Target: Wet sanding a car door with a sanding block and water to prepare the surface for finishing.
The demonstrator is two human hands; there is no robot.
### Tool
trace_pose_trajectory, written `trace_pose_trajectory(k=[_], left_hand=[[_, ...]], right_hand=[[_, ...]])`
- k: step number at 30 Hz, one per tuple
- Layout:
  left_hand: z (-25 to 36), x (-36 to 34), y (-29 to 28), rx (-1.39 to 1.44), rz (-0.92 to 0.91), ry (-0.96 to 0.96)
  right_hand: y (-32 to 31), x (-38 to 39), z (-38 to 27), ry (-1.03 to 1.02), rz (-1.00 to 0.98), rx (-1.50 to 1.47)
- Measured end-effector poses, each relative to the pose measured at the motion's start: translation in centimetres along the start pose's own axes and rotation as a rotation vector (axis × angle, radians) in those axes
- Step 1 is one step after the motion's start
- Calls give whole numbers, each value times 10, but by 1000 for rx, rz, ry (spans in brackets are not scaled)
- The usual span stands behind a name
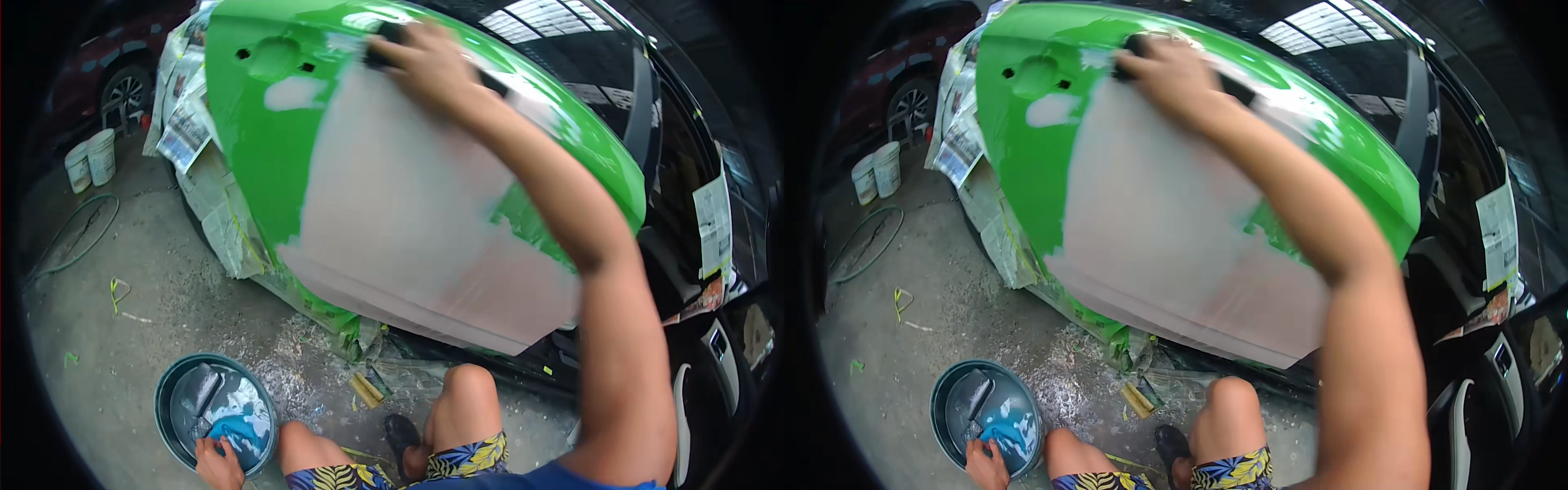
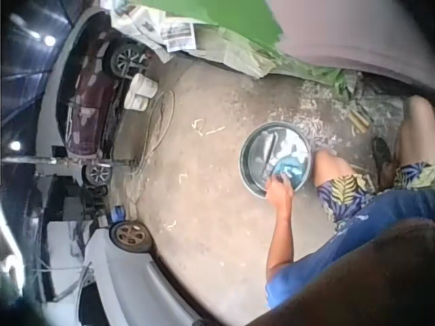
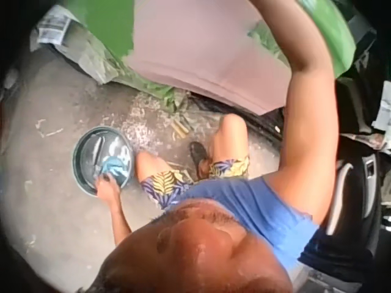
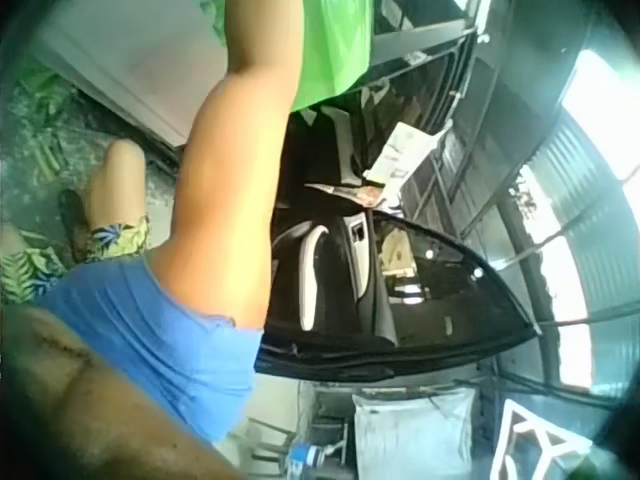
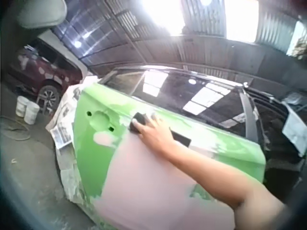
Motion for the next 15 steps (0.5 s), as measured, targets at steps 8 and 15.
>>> trace_pose_trajectory(k=[8,15], left_hand=[[7,2,-12,-15,-43,-43],[21,-1,-22,-14,-106,-115]], right_hand=[[-51,63,29,-104,101,63],[-154,157,70,33,-106,148]])
Point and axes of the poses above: each hand's wrist, its own x-axis away from the middle knuckle, its own y-axis out of the palm, z = x × y, the point moved 2 cm from there along -x, towards the middle knuckle, and after that the axes turned 9 degrees about z, right-handed, at the moved point
